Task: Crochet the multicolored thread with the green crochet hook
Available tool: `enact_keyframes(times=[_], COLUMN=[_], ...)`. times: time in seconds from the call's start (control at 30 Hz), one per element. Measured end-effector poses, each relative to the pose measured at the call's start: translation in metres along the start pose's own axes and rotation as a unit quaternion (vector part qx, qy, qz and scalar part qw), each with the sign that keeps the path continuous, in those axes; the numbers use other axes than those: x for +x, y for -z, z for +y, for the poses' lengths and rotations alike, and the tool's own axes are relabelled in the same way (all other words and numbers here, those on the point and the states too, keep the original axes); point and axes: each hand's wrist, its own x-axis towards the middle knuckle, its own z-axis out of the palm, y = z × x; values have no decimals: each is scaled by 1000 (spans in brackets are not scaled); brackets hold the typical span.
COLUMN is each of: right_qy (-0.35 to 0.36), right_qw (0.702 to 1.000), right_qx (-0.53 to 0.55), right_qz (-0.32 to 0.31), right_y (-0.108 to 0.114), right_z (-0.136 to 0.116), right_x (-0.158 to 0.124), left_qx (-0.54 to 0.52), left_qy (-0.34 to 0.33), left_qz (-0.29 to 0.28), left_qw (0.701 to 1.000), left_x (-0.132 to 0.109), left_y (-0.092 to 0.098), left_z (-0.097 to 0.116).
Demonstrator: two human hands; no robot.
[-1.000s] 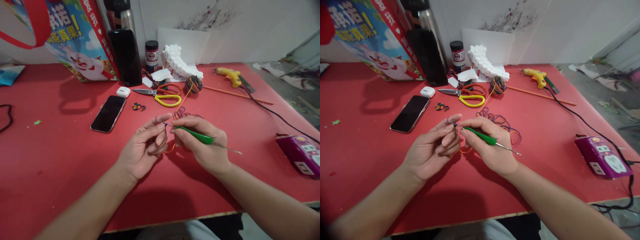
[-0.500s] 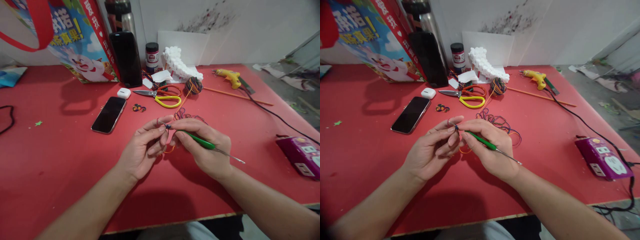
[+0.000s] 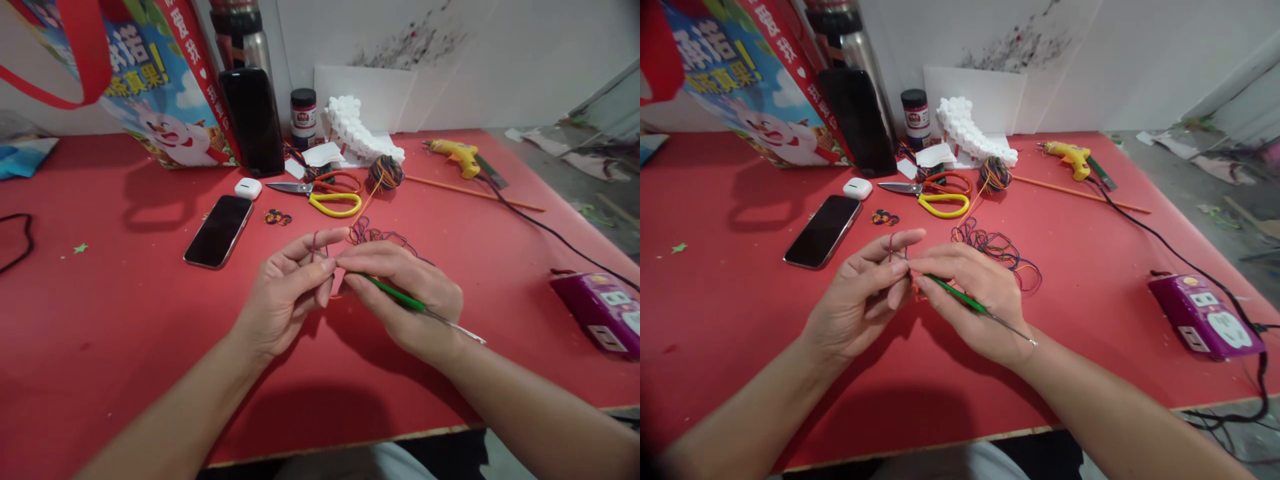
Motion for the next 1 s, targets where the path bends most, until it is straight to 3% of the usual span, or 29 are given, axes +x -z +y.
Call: enact_keyframes(times=[0.17, 0.43, 0.6, 1.0], right_qy=[25, -11, 1, 26], right_qw=[999, 1000, 1000, 999], right_qx=[-32, -14, -19, -41], right_qz=[-13, 18, 19, -12], right_y=[-2, -2, -2, 0], right_z=[-7, -8, -5, -6], right_x=[-3, -1, 2, -3], left_qx=[2, -22, -28, -18], left_qy=[-4, -5, -28, 10], left_qz=[22, 13, 45, -20], left_qw=[1000, 1000, 998, 1000], left_x=[-4, 2, 4, -1], left_y=[0, 3, 0, 3], left_z=[-3, -3, -3, -1])
